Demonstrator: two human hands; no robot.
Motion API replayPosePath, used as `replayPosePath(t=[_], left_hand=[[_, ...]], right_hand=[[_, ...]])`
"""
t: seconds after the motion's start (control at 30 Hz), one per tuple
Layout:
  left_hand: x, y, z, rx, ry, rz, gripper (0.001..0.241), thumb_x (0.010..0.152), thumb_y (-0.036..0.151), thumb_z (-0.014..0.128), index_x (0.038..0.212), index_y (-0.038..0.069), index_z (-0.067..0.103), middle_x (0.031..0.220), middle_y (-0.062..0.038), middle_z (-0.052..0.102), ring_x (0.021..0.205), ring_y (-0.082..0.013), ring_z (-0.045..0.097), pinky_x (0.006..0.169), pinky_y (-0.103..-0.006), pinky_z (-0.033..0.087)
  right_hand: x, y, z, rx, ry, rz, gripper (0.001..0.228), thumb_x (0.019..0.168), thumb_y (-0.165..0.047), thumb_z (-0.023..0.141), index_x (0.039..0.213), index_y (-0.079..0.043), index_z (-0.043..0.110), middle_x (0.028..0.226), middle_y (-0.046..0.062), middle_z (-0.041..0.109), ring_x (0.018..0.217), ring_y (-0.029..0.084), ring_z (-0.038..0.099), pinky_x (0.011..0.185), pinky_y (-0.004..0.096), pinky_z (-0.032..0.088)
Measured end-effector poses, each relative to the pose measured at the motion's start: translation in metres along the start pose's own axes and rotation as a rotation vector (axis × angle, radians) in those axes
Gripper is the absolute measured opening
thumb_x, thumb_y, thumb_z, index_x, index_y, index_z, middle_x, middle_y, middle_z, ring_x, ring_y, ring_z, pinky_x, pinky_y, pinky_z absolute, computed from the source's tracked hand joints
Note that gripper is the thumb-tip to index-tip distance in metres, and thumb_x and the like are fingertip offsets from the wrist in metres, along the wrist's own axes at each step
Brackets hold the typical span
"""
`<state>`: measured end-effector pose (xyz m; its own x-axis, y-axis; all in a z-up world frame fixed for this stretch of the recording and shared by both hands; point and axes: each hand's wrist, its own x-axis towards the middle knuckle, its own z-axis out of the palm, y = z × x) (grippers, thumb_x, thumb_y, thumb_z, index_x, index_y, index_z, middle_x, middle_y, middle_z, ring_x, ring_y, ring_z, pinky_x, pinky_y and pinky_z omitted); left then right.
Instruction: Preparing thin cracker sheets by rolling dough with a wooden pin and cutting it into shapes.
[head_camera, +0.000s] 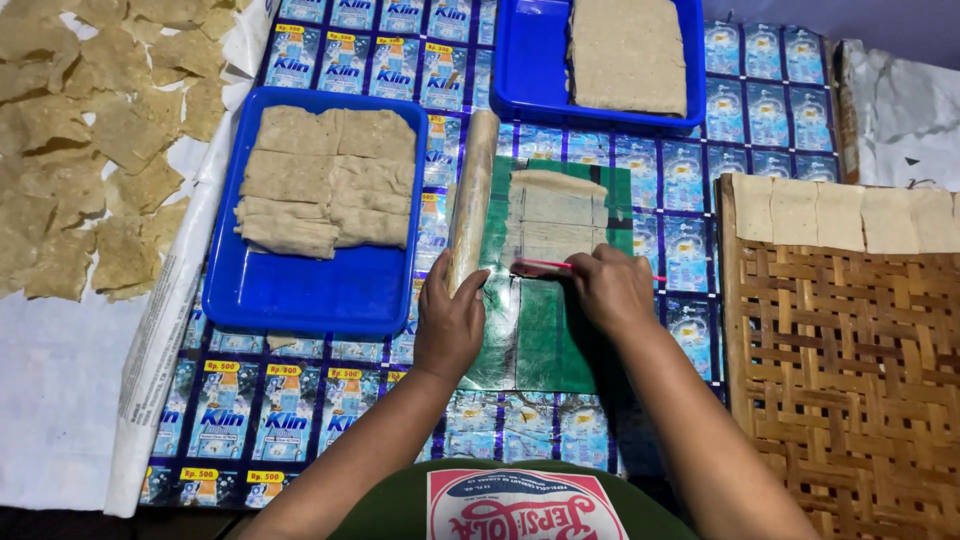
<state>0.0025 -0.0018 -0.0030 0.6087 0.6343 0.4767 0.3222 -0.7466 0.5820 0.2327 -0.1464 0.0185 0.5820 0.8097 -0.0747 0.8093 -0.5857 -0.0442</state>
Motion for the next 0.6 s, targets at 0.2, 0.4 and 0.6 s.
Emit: replayPosePath(t=[0.2, 0.4, 0.6], left_hand=[[0.002, 0.002, -0.002, -0.023, -0.033, -0.017, 0.033, 0.099, 0.016, 0.055, 0.128, 0.026, 0.065, 0.146, -0.022, 0.045, 0.136, -0.0432, 0.05, 0.105, -0.0526, 0.047], [0.001, 0.005, -0.005, -0.038, -0.057, -0.028, 0.033, 0.099, 0.016, 0.054, 0.129, 0.026, 0.065, 0.146, -0.023, 0.044, 0.137, -0.0436, 0.049, 0.106, -0.0525, 0.047], [0.003, 0.007, -0.007, -0.041, -0.077, -0.038, 0.033, 0.099, 0.016, 0.053, 0.128, 0.026, 0.065, 0.147, -0.023, 0.044, 0.138, -0.0438, 0.048, 0.107, -0.0523, 0.046]], right_hand=[[-0.046, 0.0, -0.069, 0.203, -0.054, 0.44, 0.044, 0.107, -0.035, 0.046, 0.151, -0.037, 0.053, 0.116, 0.013, 0.055, 0.113, 0.04, 0.063, 0.084, 0.059, 0.058], [-0.079, 0.03, -0.032, -0.1, -0.076, 0.481, 0.045, 0.103, -0.026, 0.05, 0.139, -0.048, 0.063, 0.111, 0.005, 0.053, 0.102, 0.032, 0.068, 0.078, 0.05, 0.061], [-0.068, 0.012, -0.016, -0.154, -0.063, 0.428, 0.042, 0.103, -0.023, 0.049, 0.135, -0.043, 0.068, 0.11, 0.009, 0.054, 0.1, 0.035, 0.066, 0.08, 0.047, 0.06]])
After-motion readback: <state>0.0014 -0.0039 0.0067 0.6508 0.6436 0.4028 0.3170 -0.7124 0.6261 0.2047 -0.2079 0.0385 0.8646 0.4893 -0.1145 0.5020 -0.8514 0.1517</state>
